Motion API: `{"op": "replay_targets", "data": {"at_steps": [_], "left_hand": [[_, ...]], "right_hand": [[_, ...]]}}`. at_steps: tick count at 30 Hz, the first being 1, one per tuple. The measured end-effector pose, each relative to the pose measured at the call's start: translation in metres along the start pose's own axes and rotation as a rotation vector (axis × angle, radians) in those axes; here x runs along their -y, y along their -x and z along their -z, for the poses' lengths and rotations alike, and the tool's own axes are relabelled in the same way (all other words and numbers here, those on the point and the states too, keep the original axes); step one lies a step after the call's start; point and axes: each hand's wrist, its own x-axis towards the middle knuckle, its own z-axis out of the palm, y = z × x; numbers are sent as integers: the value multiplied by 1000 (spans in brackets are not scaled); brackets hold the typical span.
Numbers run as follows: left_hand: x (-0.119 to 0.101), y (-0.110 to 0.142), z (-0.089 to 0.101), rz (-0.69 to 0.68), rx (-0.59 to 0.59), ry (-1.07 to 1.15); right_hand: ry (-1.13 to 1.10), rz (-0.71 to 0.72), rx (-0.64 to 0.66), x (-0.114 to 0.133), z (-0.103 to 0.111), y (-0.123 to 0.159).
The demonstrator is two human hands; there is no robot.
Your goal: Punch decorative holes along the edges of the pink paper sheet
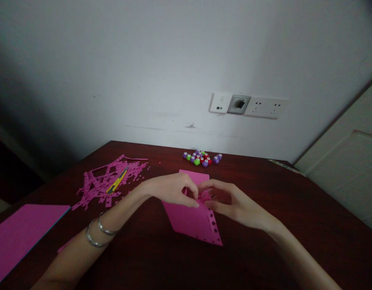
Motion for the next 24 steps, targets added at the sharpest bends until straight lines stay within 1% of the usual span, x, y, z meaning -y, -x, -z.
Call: {"op": "replay_targets", "data": {"at_steps": [5, 11, 16, 20, 24], "left_hand": [[0, 0, 1, 7, 62, 25], [-4, 0, 5, 1, 108, 46], [-2, 2, 8, -17, 83, 49], [-1, 3, 9, -1, 89, 57], [-1, 1, 6, 6, 56, 78]], "right_hand": [[29, -105, 36, -6, 1, -1], [54, -52, 72, -1, 0, 0], [56, -52, 109, -2, -2, 0], [80, -43, 73, -2, -4, 1], [114, -16, 34, 2, -7, 2]]}}
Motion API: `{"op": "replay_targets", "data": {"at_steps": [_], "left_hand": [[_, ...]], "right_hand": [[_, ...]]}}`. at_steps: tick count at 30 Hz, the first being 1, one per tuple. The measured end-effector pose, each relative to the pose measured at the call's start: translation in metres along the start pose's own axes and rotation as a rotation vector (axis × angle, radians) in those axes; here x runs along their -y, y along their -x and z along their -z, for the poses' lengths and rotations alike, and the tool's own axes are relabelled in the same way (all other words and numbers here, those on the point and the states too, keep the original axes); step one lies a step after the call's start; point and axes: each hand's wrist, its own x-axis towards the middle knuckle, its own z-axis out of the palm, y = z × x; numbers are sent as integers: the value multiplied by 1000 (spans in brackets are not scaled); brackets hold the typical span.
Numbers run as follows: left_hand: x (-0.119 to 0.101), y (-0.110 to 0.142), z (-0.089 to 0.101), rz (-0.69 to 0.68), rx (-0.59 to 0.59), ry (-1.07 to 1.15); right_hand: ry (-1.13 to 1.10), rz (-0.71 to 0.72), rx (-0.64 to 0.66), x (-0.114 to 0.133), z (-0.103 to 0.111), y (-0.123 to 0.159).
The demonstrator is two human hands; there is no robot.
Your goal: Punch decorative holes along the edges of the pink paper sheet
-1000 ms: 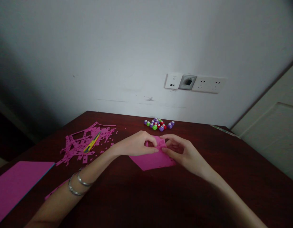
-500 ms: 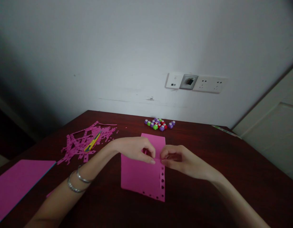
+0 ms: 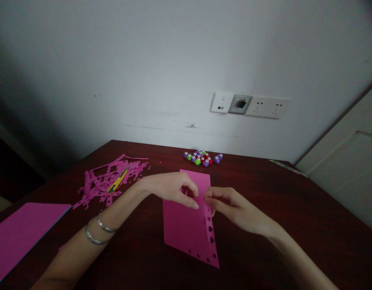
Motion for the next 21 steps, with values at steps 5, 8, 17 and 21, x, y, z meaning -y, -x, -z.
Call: {"op": "replay_targets", "data": {"at_steps": [5, 8, 17, 21], "left_hand": [[-1, -5, -6, -22, -48, 99], [-1, -6, -7, -23, -64, 119], [-3, -10, -13, -53, -195, 469], [-3, -10, -15, -58, -249, 514]], "right_hand": [[56, 18, -28, 6, -2, 0], [47, 23, -18, 8, -3, 0], [-1, 100, -83, 9, -5, 1], [-39, 118, -145, 10, -7, 1]]}}
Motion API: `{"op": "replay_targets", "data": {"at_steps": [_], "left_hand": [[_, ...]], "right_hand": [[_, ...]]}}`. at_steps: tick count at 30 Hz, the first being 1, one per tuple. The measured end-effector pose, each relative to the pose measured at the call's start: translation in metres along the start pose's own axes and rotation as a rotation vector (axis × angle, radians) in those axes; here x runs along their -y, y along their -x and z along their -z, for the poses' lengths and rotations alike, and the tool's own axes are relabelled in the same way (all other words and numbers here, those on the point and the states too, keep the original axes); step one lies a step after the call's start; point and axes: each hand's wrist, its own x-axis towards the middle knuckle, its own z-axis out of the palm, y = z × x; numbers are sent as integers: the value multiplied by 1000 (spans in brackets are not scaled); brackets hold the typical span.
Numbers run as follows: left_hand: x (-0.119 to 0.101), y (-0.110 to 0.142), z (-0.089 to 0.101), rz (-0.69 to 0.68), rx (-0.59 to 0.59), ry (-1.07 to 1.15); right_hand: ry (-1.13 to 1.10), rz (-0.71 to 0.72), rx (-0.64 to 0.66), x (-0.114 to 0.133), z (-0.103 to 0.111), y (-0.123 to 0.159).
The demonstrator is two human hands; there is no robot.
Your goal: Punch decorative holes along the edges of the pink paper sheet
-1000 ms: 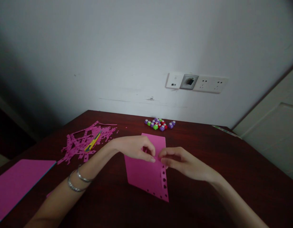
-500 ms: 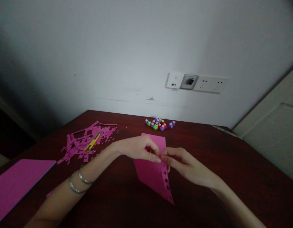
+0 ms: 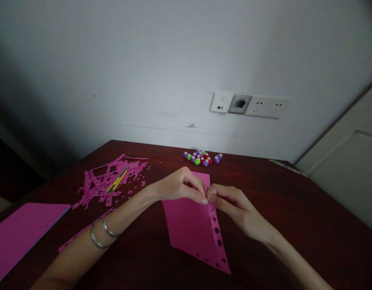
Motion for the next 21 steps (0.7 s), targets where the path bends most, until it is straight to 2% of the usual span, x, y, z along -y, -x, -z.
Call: {"op": "replay_targets", "data": {"at_steps": [11, 17, 21], "left_hand": [[4, 1, 3, -19, -47, 18], [1, 1, 2, -2, -49, -22], [0, 0, 3, 24, -92, -52]], "right_hand": [[-61, -57, -141, -9, -6, 1], [-79, -75, -157, -12, -2, 1], [-89, -83, -145, -9, 5, -2]]}}
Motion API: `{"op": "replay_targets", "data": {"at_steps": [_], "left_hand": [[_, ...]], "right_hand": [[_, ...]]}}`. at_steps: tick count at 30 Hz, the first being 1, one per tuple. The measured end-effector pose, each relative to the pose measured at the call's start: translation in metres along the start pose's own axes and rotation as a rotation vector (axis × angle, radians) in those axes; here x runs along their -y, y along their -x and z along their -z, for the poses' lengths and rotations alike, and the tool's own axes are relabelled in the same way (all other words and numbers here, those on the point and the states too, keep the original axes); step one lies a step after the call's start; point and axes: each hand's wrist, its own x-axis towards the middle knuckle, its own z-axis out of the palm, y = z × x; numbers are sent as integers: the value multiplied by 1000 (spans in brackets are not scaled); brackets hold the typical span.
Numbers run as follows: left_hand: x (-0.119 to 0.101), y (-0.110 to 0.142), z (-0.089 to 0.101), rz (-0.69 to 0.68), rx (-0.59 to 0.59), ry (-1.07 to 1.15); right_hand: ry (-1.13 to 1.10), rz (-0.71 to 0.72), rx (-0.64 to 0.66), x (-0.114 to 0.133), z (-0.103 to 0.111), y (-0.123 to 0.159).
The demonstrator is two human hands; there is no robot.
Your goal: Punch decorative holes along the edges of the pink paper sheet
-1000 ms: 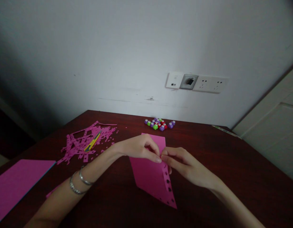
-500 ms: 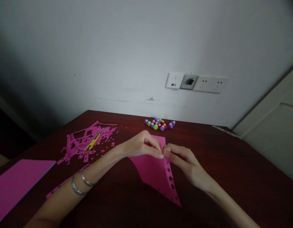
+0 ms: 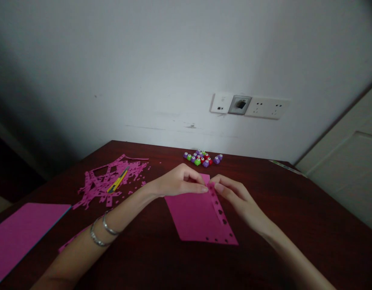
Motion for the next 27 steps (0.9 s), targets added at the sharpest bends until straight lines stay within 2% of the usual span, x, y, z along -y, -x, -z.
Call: {"op": "replay_targets", "data": {"at_steps": [5, 9, 14, 27], "left_hand": [[5, -3, -1, 53, -100, -51], [7, -4, -3, 71, -76, 4], [7, -2, -1, 153, 34, -11], [7, -2, 0, 172, -6, 3]], "right_hand": [[-27, -117, 32, -2, 1, -4], [56, -90, 54, -8, 1, -5], [222, -1, -87, -10, 6, -6], [373, 91, -326, -20, 7, -8]]}}
